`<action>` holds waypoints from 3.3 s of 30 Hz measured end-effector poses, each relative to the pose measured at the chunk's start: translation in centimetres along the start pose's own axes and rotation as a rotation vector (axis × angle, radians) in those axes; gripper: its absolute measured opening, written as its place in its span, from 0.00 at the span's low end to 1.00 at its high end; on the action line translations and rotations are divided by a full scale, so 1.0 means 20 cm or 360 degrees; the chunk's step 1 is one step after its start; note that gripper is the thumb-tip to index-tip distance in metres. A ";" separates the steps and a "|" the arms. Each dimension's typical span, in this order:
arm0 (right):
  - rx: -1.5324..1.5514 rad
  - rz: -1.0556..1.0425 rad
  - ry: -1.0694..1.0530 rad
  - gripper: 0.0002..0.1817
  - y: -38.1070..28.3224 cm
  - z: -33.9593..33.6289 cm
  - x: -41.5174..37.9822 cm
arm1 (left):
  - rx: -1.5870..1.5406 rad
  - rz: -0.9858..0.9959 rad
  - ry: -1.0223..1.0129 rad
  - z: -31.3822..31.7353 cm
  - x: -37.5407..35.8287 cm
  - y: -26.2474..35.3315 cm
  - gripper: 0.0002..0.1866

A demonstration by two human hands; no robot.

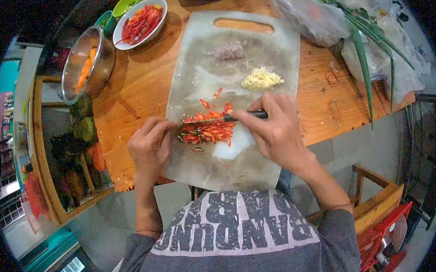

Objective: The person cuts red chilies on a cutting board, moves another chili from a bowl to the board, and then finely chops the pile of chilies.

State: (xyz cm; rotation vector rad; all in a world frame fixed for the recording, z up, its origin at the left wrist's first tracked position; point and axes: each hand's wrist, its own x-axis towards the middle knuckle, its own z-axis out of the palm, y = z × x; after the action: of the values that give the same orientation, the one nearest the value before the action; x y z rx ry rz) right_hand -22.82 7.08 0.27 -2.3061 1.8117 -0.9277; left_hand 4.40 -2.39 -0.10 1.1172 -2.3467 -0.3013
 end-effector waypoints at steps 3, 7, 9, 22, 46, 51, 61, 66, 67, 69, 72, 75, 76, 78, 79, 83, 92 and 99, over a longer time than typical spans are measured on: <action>0.0078 0.0082 -0.0056 0.22 0.01 0.01 -0.01 | -0.0054 -0.0053 -0.0061 -0.01 -0.04 0.01 0.06; 0.0046 0.0021 -0.0022 0.22 -0.02 -0.06 0.03 | -0.0050 -0.0056 -0.0077 -0.05 0.00 0.04 0.06; 0.0066 0.0073 -0.0040 0.22 0.00 -0.02 0.04 | -0.0084 -0.0094 -0.0148 -0.02 -0.01 0.02 0.06; 0.0109 0.0010 -0.0039 0.22 0.04 -0.04 0.05 | -0.0020 0.0043 -0.0017 -0.05 0.01 0.02 0.05; 0.0098 -0.0023 0.0032 0.21 0.05 0.00 0.10 | -0.0070 -0.0033 -0.0011 0.04 0.02 -0.04 0.05; 0.0132 0.0066 -0.0031 0.24 0.11 0.07 0.10 | -0.0087 -0.0049 -0.0024 0.05 0.03 -0.03 0.05; -0.0043 0.0023 0.0024 0.25 0.02 -0.01 0.08 | -0.0042 0.0020 -0.0002 0.06 0.03 -0.05 0.06; 0.0014 0.0054 0.0051 0.25 0.02 0.00 0.05 | -0.0056 0.0079 -0.0007 0.08 0.03 -0.08 0.07; 0.0051 0.0120 0.0009 0.25 0.04 0.03 0.04 | -0.0058 0.0081 -0.0013 0.07 0.03 -0.08 0.08; -0.0003 0.0110 0.0018 0.25 0.05 0.02 0.05 | -0.0088 0.0096 0.0022 0.09 0.05 -0.09 0.08; -0.0108 0.0039 0.0043 0.25 -0.04 -0.01 0.04 | -0.0134 0.0106 0.0020 0.09 0.02 -0.11 0.09; -0.0126 0.0062 -0.0027 0.26 -0.02 -0.01 0.02 | -0.0155 0.0135 0.0042 0.10 0.04 -0.11 0.10; -0.0144 0.0056 -0.0015 0.26 -0.08 -0.04 0.00 | -0.0165 0.0133 0.0029 0.09 0.03 -0.11 0.10; -0.0149 0.0069 -0.0029 0.26 -0.11 -0.04 -0.02 | -0.0186 0.0129 -0.0001 0.08 0.01 -0.11 0.10; -0.0146 0.0076 -0.0049 0.26 -0.08 -0.03 -0.02 | -0.0198 0.0130 -0.0004 0.08 0.01 -0.11 0.10; -0.0113 0.0079 -0.0051 0.26 -0.06 0.00 -0.01 | -0.0180 0.0136 0.0018 0.08 0.02 -0.12 0.10; -0.0266 0.0001 -0.0047 0.26 -0.15 -0.08 -0.01 | -0.0204 0.0084 -0.0083 0.05 0.03 -0.10 0.08; -0.0236 0.0031 -0.0069 0.26 -0.08 -0.03 -0.04 | -0.0187 0.0114 -0.0097 0.05 0.01 -0.10 0.09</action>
State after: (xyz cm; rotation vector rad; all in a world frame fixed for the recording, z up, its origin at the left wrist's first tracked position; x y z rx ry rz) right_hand -21.75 8.45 1.10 -2.3679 1.9435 -0.7583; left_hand 5.01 -3.84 -1.57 0.9796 -2.3826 -0.4467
